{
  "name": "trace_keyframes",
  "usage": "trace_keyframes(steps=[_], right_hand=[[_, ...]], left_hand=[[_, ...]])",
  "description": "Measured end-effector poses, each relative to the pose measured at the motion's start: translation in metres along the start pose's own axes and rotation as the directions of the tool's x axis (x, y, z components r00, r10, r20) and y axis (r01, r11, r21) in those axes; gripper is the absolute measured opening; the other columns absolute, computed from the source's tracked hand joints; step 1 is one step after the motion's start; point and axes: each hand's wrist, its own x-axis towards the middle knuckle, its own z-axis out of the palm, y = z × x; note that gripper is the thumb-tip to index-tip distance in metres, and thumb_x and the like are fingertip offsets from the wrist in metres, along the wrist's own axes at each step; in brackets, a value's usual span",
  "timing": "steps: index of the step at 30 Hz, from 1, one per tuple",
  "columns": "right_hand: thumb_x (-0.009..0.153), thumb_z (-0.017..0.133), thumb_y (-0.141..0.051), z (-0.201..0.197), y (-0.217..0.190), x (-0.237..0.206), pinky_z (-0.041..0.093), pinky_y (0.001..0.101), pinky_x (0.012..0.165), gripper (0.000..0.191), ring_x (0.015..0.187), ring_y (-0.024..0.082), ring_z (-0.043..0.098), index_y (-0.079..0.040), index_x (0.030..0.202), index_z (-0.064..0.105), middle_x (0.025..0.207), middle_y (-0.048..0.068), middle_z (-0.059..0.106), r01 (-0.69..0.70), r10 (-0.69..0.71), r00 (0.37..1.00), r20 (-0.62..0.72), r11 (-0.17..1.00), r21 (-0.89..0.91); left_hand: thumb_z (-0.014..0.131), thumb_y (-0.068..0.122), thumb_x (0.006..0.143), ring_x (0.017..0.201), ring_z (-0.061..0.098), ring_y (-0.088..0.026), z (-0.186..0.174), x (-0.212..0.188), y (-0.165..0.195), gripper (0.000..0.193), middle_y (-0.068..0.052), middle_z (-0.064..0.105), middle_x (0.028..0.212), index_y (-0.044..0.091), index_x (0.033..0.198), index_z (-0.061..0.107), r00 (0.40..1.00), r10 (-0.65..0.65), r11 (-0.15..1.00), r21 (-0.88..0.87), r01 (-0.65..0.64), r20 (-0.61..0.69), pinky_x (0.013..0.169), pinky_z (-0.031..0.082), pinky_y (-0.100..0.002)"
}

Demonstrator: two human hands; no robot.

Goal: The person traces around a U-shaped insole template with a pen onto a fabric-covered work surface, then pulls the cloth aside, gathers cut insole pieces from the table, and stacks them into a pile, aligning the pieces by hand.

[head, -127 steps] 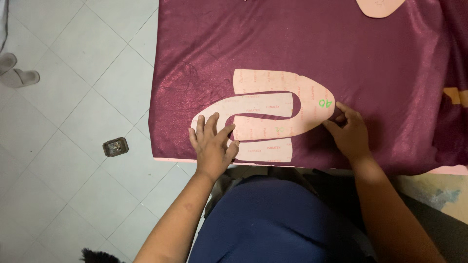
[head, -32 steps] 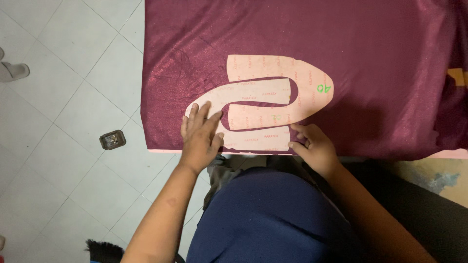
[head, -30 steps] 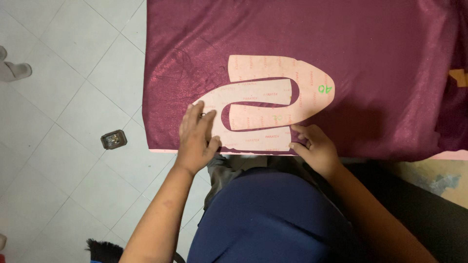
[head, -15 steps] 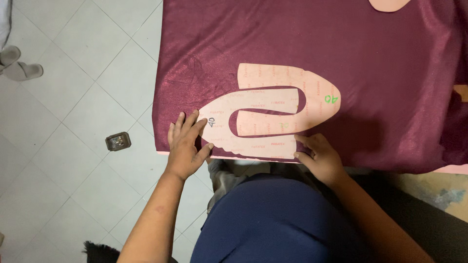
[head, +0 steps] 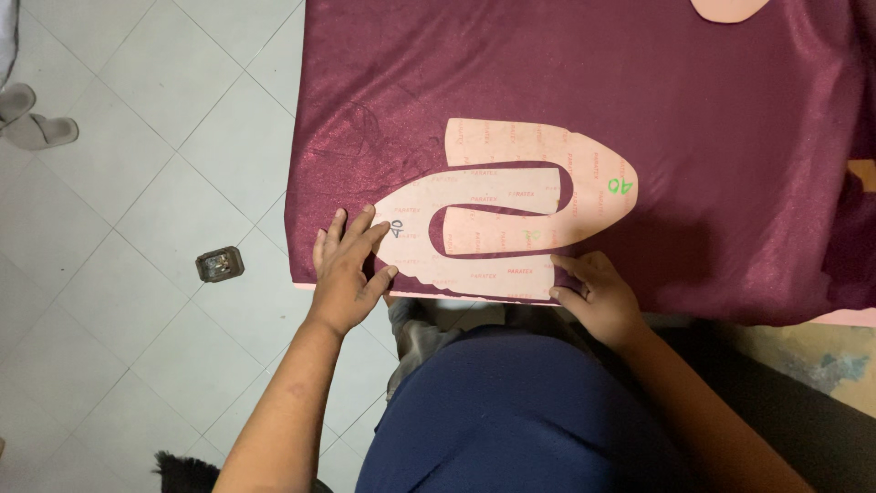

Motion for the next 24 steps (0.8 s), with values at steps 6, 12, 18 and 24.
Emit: trace_keyframes(steps=[6,12,18,24], right_hand=[[0.081,0.08,-0.019,-0.0017,-0.0021,-0.0002,0.047,0.0296,0.065,0.051,0.071,0.015,0.052,-0.012,0.13,0.068,0.091,0.003,0.054,-0.018,0.018,1.0,0.006,0.999,-0.032],[0.082,0.08,-0.02,0.0012,0.0001,-0.0007,0.048,0.0302,0.065,0.052,0.069,0.015,0.051,-0.017,0.132,0.066,0.091,0.004,0.053,0.006,-0.007,1.0,-0.018,0.999,-0.035],[0.082,0.08,-0.019,0.0019,-0.0025,0.0002,0.047,0.0305,0.063,0.051,0.067,0.015,0.05,-0.018,0.132,0.066,0.091,0.003,0.053,-0.018,0.017,1.0,-0.02,0.999,-0.041],[0.083,0.079,-0.019,0.0023,-0.0014,-0.0005,0.047,0.031,0.064,0.049,0.069,0.016,0.05,-0.014,0.131,0.068,0.091,0.004,0.053,0.007,-0.007,0.999,-0.044,1.0,-0.014]], left_hand=[[0.075,0.027,0.083,0.156,0.018,-0.04,0.001,0.001,0.0004,0.063,-0.008,0.039,0.164,0.015,0.142,0.058,1.0,-0.011,1.0,0.005,0.011,0.01,0.124,0.004,-0.059],[0.076,0.025,0.082,0.156,0.017,-0.04,0.0049,0.0011,0.0005,0.065,-0.009,0.038,0.164,0.014,0.144,0.057,1.0,-0.017,1.0,-0.006,0.017,0.0,0.124,0.003,-0.059],[0.076,0.023,0.083,0.156,0.017,-0.039,0.0069,0.0006,-0.0021,0.065,-0.01,0.038,0.164,0.014,0.144,0.057,1.0,-0.02,1.0,-0.019,0.02,-0.012,0.125,0.003,-0.059],[0.074,0.025,0.083,0.156,0.017,-0.04,0.0089,-0.0001,-0.0019,0.06,-0.011,0.038,0.163,0.016,0.14,0.061,1.0,-0.004,1.0,0.001,0.004,-0.02,0.124,0.002,-0.06]])
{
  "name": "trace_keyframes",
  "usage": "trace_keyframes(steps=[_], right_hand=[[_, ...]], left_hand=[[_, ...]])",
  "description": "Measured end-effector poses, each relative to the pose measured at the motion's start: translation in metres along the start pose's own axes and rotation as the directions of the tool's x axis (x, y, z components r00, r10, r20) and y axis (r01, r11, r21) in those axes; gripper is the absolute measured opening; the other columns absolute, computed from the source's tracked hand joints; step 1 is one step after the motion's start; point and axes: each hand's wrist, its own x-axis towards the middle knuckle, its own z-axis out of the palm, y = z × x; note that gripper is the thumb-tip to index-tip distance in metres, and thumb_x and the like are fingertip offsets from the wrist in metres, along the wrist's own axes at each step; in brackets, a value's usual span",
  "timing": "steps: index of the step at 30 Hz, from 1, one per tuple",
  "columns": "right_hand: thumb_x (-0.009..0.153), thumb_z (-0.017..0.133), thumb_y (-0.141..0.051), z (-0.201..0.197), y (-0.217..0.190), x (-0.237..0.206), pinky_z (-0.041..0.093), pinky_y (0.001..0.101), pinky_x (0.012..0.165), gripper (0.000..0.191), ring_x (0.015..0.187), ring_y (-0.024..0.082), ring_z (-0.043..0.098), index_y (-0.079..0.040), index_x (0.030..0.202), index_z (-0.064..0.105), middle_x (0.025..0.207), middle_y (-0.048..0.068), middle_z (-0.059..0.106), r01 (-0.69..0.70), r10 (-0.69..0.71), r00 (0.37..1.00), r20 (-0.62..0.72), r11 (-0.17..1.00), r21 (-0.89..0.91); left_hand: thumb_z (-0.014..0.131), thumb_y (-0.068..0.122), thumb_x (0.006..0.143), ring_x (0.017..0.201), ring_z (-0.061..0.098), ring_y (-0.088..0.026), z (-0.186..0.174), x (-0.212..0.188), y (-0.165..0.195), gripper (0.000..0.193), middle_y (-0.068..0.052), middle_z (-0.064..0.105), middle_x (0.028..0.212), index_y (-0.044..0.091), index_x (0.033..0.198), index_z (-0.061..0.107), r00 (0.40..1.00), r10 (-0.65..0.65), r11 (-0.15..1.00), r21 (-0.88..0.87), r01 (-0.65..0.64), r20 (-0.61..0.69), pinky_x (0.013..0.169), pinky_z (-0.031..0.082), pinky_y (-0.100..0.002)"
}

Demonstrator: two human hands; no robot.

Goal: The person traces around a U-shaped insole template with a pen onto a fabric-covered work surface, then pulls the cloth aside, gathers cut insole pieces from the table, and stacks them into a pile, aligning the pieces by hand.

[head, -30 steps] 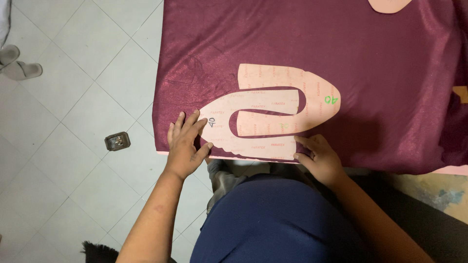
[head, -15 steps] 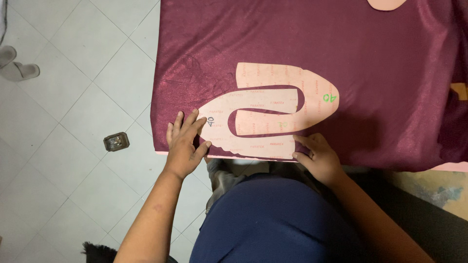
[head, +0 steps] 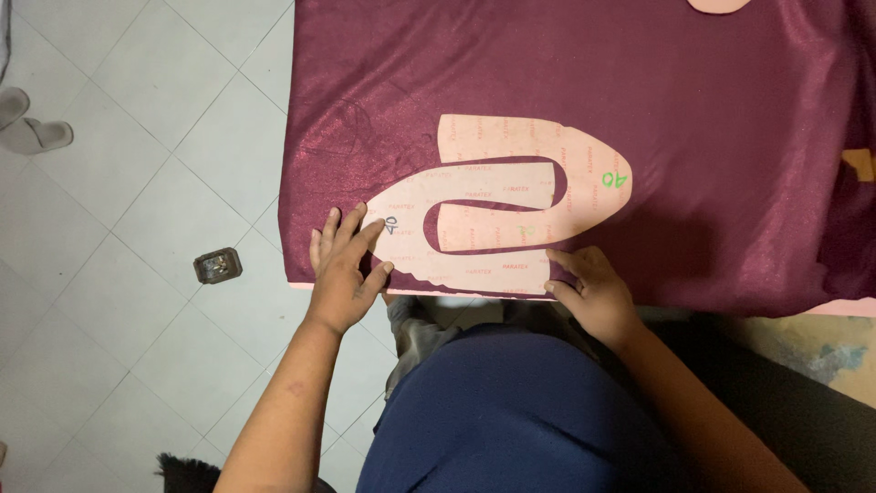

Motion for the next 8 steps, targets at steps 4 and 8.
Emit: trace_keyframes(steps=[4,8], right_hand=[[0.085,0.079,-0.021,-0.004,0.006,0.007,0.05,0.0294,0.067,0.038,0.076,0.015,0.06,-0.009,0.121,0.071,0.094,0.005,0.064,-0.032,0.034,0.999,-0.029,0.996,0.084],[0.095,0.077,-0.022,-0.029,0.019,0.032,0.053,0.0306,0.073,0.022,0.081,0.02,0.068,-0.004,0.108,0.073,0.094,0.011,0.072,-0.232,0.236,0.96,-0.15,0.972,0.044]], left_hand=[[0.073,0.024,0.078,0.153,0.017,-0.043,0.004,0.002,0.009,0.057,-0.015,0.037,0.16,0.019,0.134,0.067,1.0,-0.005,0.996,0.085,0.006,-0.012,0.121,0.001,-0.064],[0.076,0.032,0.081,0.156,0.019,-0.041,0.018,0.007,0.032,0.05,-0.013,0.039,0.159,0.021,0.129,0.068,0.999,0.034,0.982,0.187,-0.03,-0.015,0.124,0.004,-0.066]])
